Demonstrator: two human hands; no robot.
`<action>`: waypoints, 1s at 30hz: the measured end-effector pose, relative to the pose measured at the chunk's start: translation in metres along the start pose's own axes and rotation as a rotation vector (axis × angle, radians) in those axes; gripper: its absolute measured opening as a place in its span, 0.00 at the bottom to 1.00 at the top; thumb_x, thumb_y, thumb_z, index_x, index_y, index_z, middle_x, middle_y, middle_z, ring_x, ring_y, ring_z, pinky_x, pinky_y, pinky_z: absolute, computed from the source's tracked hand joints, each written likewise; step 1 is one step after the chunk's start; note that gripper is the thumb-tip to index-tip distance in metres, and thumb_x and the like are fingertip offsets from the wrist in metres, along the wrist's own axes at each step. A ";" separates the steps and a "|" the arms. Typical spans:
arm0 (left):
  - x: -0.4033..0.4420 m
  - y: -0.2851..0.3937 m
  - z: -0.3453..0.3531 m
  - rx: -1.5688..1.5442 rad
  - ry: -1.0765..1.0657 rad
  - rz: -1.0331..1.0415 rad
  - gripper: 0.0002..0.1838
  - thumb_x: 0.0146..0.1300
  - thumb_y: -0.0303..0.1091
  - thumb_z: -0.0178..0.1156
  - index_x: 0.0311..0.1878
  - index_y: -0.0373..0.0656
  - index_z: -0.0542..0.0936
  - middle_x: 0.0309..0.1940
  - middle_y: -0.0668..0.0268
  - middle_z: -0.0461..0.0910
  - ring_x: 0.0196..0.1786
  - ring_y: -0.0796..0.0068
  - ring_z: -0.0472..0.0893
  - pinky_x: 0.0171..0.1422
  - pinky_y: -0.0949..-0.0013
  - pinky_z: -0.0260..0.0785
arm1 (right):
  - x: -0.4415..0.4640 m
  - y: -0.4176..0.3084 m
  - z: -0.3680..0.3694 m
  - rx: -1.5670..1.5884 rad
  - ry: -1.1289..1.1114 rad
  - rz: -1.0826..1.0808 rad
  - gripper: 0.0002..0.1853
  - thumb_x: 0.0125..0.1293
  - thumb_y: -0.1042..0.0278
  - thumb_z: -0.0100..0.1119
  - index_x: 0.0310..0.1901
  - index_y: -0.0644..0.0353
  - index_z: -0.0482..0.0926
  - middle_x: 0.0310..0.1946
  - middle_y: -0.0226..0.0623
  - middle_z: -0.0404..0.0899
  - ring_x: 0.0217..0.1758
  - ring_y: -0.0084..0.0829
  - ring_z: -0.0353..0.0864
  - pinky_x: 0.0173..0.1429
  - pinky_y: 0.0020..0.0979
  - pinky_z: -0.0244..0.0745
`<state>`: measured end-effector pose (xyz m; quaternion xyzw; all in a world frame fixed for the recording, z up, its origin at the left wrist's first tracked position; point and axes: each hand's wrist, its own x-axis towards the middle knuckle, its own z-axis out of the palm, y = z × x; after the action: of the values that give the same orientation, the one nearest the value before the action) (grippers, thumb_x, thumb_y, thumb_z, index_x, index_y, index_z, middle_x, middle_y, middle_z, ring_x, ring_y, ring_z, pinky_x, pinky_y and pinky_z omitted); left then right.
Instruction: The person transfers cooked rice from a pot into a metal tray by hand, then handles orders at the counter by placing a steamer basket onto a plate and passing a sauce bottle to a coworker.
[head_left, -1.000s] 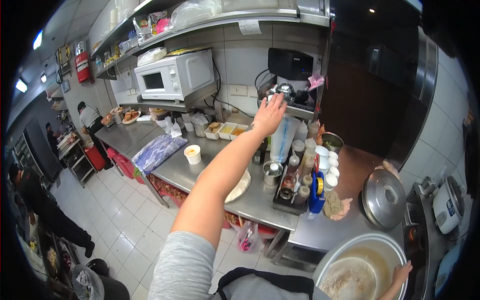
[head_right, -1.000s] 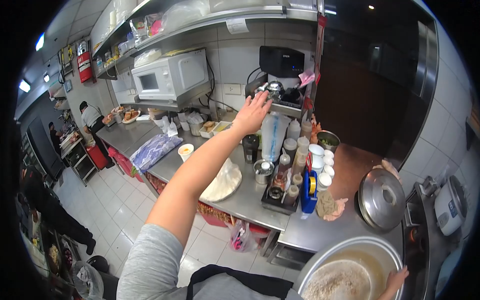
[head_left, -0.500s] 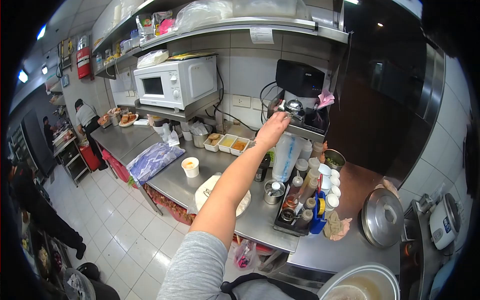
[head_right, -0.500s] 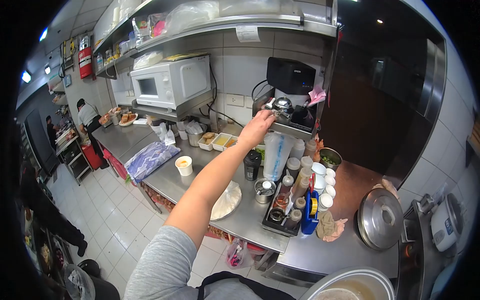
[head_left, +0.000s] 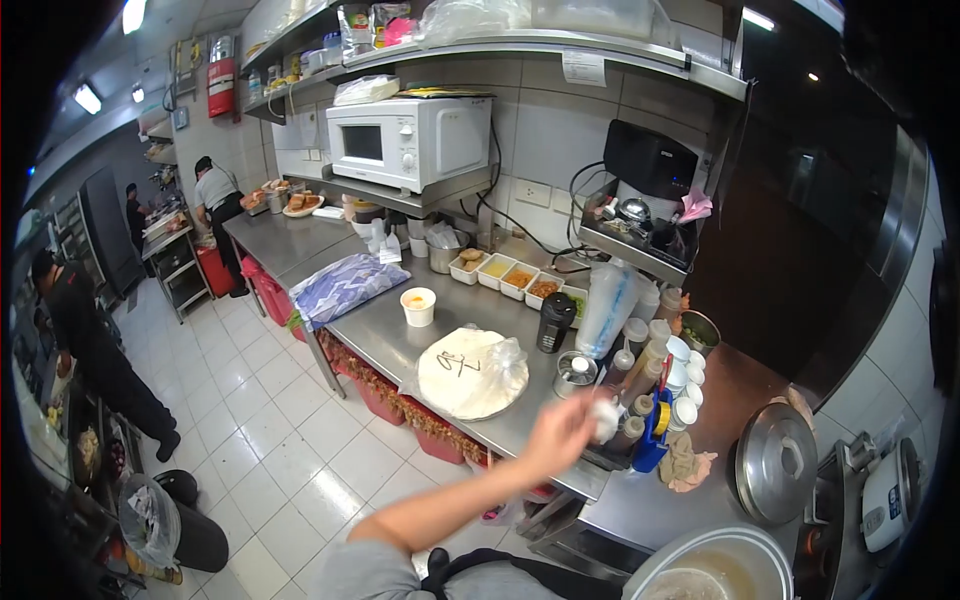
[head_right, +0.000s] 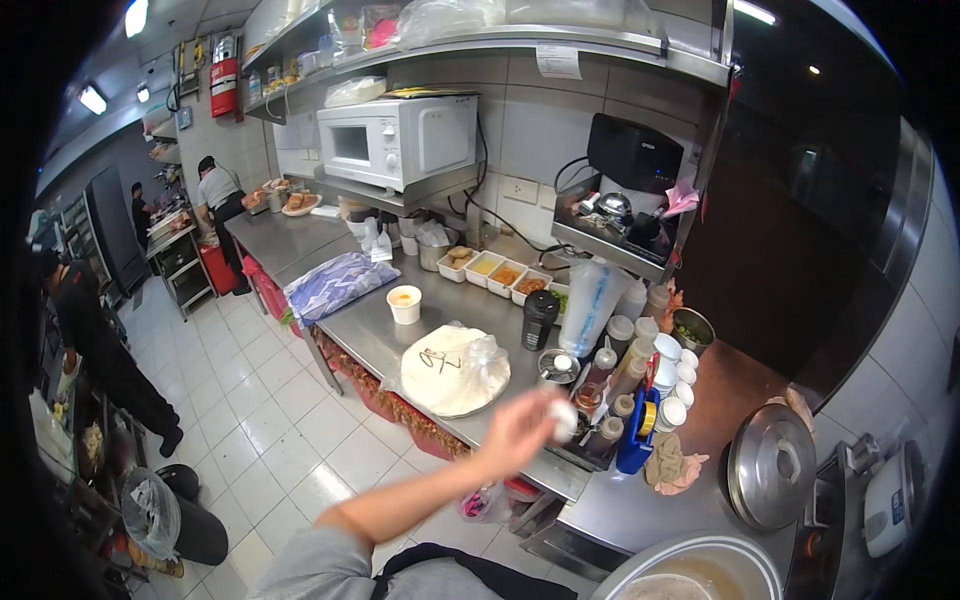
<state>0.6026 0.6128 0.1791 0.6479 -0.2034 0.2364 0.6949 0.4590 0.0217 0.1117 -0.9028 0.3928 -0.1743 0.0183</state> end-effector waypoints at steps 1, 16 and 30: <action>-0.038 0.001 0.006 -0.058 -0.039 -0.147 0.14 0.65 0.27 0.51 0.53 0.34 0.71 0.46 0.60 0.76 0.46 0.76 0.77 0.49 0.73 0.71 | 0.001 -0.007 -0.002 0.014 -0.002 -0.015 0.28 0.49 0.58 0.57 0.47 0.71 0.68 0.43 0.61 0.71 0.51 0.56 0.69 0.58 0.44 0.67; -0.272 0.075 -0.230 0.504 0.560 -0.411 0.12 0.67 0.34 0.47 0.31 0.36 0.73 0.16 0.67 0.71 0.19 0.79 0.73 0.23 0.75 0.66 | -0.008 -0.148 0.023 0.021 -0.098 -0.325 0.36 0.49 0.59 0.56 0.59 0.67 0.60 0.54 0.59 0.64 0.59 0.55 0.63 0.61 0.43 0.63; -0.483 0.216 -0.390 0.799 1.096 -0.374 0.09 0.64 0.27 0.47 0.31 0.34 0.74 0.21 0.66 0.75 0.23 0.81 0.74 0.26 0.77 0.68 | -0.198 -0.361 0.002 0.348 -0.038 -0.672 0.38 0.45 0.75 0.64 0.60 0.65 0.59 0.57 0.57 0.61 0.58 0.55 0.66 0.61 0.42 0.65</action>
<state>0.0763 0.9804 0.0376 0.6653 0.3934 0.4620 0.4350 0.5888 0.4130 0.1116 -0.9676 0.0390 -0.2182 0.1206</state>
